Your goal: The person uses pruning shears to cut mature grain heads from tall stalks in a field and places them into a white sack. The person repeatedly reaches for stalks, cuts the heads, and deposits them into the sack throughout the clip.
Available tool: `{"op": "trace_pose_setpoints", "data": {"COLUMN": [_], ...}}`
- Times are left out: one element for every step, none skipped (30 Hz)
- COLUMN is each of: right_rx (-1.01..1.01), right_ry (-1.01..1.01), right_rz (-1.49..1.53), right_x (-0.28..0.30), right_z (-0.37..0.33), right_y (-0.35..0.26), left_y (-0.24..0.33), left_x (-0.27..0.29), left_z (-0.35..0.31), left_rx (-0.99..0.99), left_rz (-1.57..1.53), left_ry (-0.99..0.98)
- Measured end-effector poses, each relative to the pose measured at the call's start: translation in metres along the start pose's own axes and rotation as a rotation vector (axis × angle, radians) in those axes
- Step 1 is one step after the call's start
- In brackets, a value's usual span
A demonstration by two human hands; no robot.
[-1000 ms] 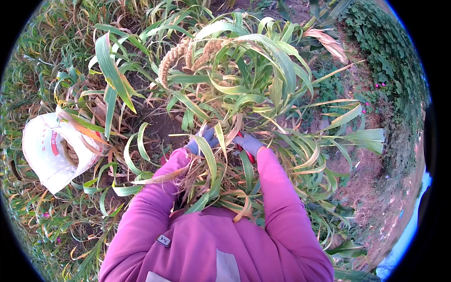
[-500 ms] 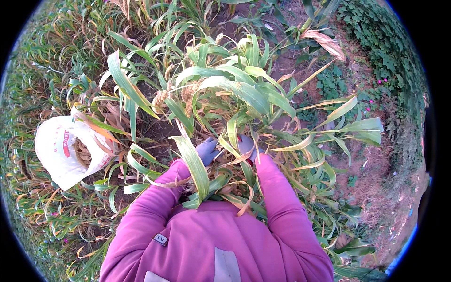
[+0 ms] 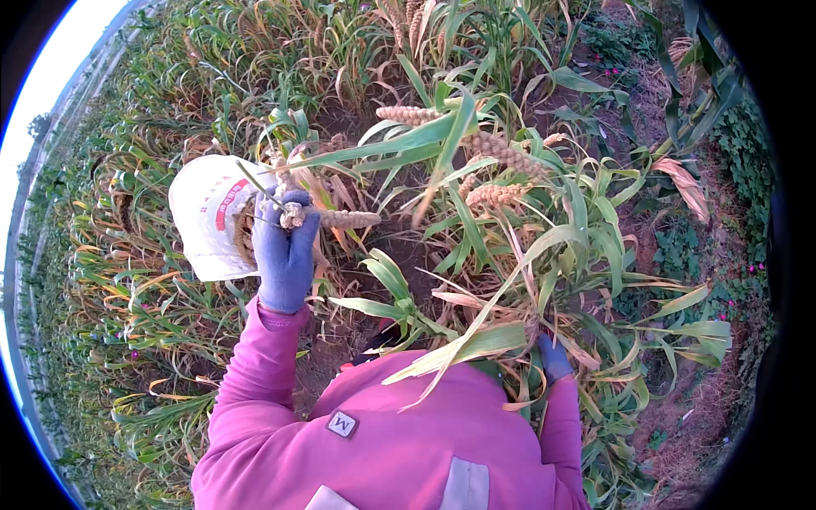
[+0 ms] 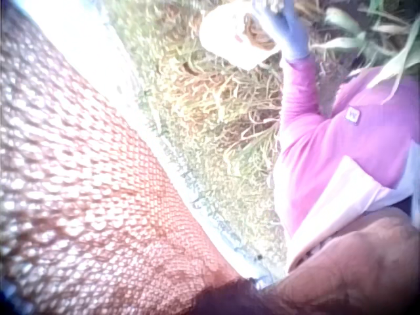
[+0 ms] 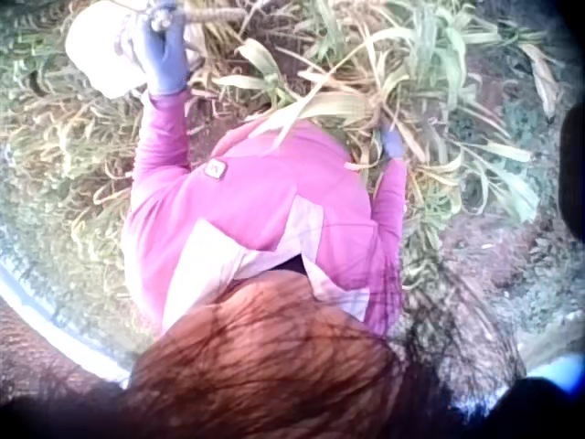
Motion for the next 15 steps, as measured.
{"op": "trace_pose_setpoints", "data": {"right_rx": [0.037,0.069,0.11,0.142,0.171,-0.107,-0.085,-0.073,-0.068,-0.062,-0.076,-0.083,-0.105,-0.116,-0.13], "right_ry": [-0.007,-0.002,-0.015,-0.019,-0.018,-0.127,-0.144,-0.137,-0.107,-0.009,0.085,0.048,0.025,0.065,0.104], "right_rz": [0.114,0.228,0.335,0.342,0.35,0.609,0.662,0.717,0.772,0.48,0.193,0.245,0.303,0.313,0.314], "right_x": [-0.001,0.0,0.0,0.003,0.008,0.01,0.009,0.009,0.015,0.021,0.029,0.037,0.043,0.051,0.058], "right_z": [0.002,0.0,0.0,-0.005,-0.014,-0.023,-0.032,-0.044,-0.053,-0.048,-0.042,-0.052,-0.071,-0.081,-0.092], "right_y": [-0.006,-0.01,-0.018,-0.033,-0.05,-0.069,-0.099,-0.122,-0.136,-0.134,-0.132,-0.159,-0.184,-0.196,-0.196], "left_y": [-0.014,-0.033,-0.046,-0.071,-0.104,-0.149,-0.195,-0.226,-0.256,-0.303,-0.346,-0.386,-0.381,-0.392,-0.373], "left_x": [0.026,0.051,0.075,0.099,0.116,0.135,0.151,0.149,0.139,0.134,0.139,0.159,0.145,0.139,0.119], "left_z": [0.001,0.001,0.006,0.005,-0.001,-0.009,-0.022,-0.035,-0.056,-0.098,-0.143,-0.177,-0.171,-0.171,-0.149], "left_rx": [0.104,0.118,0.147,0.166,0.311,0.347,0.379,0.476,0.55,0.688,0.792,0.712,0.74,0.735,0.662], "left_rz": [-0.136,-0.04,-0.064,-0.037,-0.094,0.067,0.222,0.477,0.704,0.729,0.653,0.619,0.575,0.519,0.504], "left_ry": [0.159,0.271,0.416,0.506,0.498,0.442,0.378,0.121,-0.155,-0.628,-0.82,-0.728,-0.66,-0.653,-0.675]}}
Point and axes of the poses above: each hand's wrist, its own z-axis towards the middle knuckle, its own x-axis out of the back of the hand, y = z × x, the point moved 5 cm from there along z, towards the middle knuckle, and after that the axes turned 13 degrees about -x, right-handed, at the moved point
